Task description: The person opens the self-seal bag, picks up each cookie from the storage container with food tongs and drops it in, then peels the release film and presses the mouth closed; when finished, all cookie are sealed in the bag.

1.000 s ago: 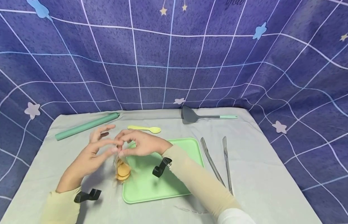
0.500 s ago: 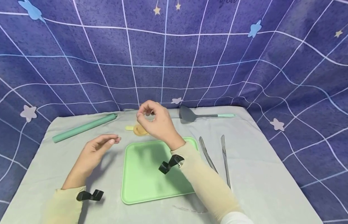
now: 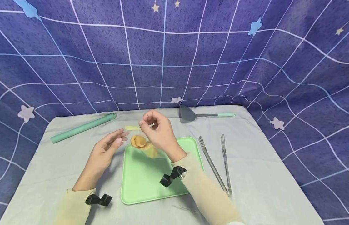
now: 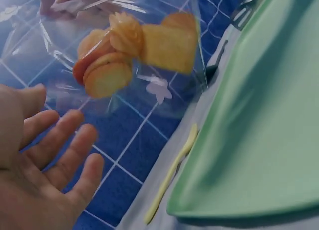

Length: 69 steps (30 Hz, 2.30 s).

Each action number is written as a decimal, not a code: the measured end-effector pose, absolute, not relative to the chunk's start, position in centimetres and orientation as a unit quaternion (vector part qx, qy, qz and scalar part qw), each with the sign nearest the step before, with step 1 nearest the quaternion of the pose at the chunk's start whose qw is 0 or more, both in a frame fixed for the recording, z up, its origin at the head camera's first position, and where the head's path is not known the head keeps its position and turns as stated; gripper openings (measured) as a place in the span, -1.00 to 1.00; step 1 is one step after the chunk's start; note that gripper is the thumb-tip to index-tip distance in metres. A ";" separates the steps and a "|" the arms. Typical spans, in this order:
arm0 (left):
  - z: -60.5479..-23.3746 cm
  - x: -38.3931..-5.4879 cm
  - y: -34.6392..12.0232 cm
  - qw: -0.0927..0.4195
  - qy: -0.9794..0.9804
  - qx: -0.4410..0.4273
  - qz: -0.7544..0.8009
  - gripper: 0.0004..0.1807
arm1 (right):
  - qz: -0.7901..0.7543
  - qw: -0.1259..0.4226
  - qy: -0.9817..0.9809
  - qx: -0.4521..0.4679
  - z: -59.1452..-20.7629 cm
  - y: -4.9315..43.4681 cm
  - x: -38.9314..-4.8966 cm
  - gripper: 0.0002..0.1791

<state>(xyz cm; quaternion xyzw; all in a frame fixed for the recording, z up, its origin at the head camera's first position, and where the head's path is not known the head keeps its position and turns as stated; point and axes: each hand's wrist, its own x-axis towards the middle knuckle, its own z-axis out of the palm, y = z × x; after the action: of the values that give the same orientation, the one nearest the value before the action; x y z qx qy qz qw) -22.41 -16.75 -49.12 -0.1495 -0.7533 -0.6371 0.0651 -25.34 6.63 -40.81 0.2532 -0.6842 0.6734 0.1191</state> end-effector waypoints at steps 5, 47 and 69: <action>-48.7 -22.2 -16.5 0.096 -0.727 -0.104 -0.672 -0.64 | 0.684 0.102 -0.677 0.252 -41.1 6.3 -24.8 -0.93; -45.3 -20.1 -15.2 0.214 -0.692 -0.147 -0.674 -0.80 | 0.724 0.132 -0.640 0.221 -45.0 11.4 -24.4 -0.93; -42.1 -18.5 -14.4 0.348 -0.683 -0.269 -0.583 -0.79 | 0.673 0.192 -0.646 0.305 -44.1 12.5 -24.0 -0.82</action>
<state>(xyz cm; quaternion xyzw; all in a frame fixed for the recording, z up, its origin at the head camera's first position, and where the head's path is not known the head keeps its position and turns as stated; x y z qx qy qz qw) -18.50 -14.37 -42.08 -0.2695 -0.6826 -0.5834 0.3479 -24.03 12.52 -44.10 0.3051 -0.6458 0.6729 0.1925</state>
